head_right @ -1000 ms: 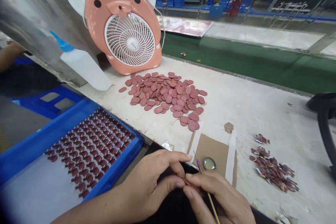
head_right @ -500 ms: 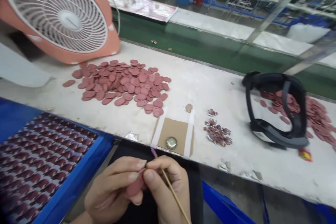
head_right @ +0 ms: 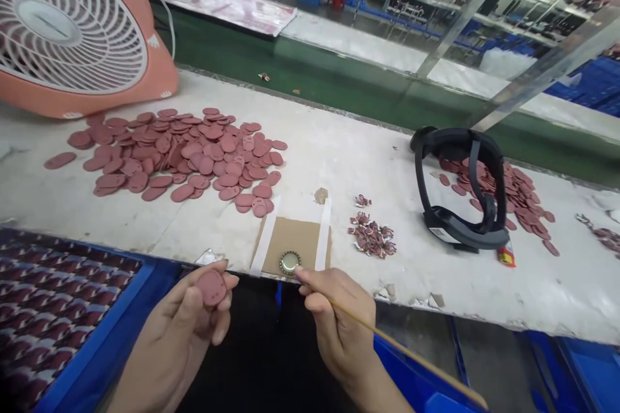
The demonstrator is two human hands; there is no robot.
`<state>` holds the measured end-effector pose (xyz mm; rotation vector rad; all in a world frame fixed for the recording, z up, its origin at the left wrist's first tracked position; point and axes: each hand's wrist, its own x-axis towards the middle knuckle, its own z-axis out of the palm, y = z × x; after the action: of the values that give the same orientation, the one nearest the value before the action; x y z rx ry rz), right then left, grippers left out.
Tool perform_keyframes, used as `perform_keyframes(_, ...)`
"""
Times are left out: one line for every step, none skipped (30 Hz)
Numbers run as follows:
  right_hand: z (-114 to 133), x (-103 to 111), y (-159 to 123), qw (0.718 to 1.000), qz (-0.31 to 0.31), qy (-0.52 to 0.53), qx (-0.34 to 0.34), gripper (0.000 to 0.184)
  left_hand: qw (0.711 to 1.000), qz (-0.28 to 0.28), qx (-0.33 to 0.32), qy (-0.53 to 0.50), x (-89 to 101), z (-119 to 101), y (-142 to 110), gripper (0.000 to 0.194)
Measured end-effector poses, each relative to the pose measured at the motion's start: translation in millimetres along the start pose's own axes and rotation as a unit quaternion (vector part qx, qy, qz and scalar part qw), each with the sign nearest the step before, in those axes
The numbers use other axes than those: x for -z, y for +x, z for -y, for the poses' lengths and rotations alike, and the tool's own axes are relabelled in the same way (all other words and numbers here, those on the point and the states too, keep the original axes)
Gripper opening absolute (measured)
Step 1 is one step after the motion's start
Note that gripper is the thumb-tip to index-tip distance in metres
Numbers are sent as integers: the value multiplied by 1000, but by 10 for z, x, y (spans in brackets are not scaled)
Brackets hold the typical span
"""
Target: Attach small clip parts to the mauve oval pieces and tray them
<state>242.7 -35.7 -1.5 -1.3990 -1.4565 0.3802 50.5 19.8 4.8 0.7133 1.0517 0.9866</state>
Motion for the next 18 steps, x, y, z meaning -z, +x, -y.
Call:
perform_keyframes(-38, 34, 23, 1000, 7, -21, 12, 27, 999, 6, 44, -8, -12, -26, 15, 31)
perform_keyframes(-62, 51, 46, 999, 11, -34, 14, 25, 997, 10, 77, -8, -18, -46, 29, 34)
perform_keyframes(-77, 54, 69, 999, 10, -44, 10, 21, 995, 15, 102, -6, -20, -59, 40, 36)
perform_keyframes(-85, 46, 91, 998, 10, -58, 9, 18, 993, 21, 119, -5, -17, -65, 47, 38)
perform_keyframes(-90, 31, 114, 997, 11, -71, 10, 15, 991, 26, 132, -4, -11, -66, 50, 38)
perform_keyframes(-95, 14, 135, 996, 14, -83, 11, 12, 990, 29, 141, -3, -3, -64, 49, 37)
perform_keyframes(-100, -4, 155, 995, 18, -92, 14, 10, 989, 30, 145, -4, 7, -59, 47, 36)
perform_keyframes(-107, -19, 172, 995, 23, -99, 17, 9, 989, 33, 147, -5, 17, -52, 44, 34)
perform_keyframes(-114, -31, 185, 994, 27, -102, 18, 9, 988, 36, 147, -7, 27, -45, 43, 32)
perform_keyframes(-117, -40, 193, 994, 29, -101, 18, 8, 988, 42, 146, -9, 36, -38, 44, 30)
perform_keyframes(-114, -44, 196, 995, 30, -97, 15, 8, 988, 50, 145, -13, 43, -32, 46, 29)
perform_keyframes(-101, -46, 192, 996, 26, -89, 10, 9, 988, 59, 144, -19, 45, -27, 48, 28)
perform_keyframes(-75, -44, 182, 997, 19, -78, 2, 10, 987, 67, 144, -27, 42, -24, 49, 27)
perform_keyframes(-35, -41, 167, 998, 10, -66, -9, 12, 986, 72, 146, -35, 32, -22, 47, 27)
perform_keyframes(17, -38, 146, 999, -3, -50, -20, 15, 985, 74, 148, -43, 15, -22, 41, 26)
perform_keyframes(79, -35, 122, 999, -18, -29, -29, 17, 984, 77, 151, -53, -7, -24, 31, 26)
perform_keyframes(147, -34, 95, 999, -33, -6, -34, 19, 983, 79, 155, -61, -33, -27, 18, 25)
perform_keyframes(215, -35, 69, 999, -42, 10, -31, 21, 982, 81, 160, -68, -60, -31, 3, 24)
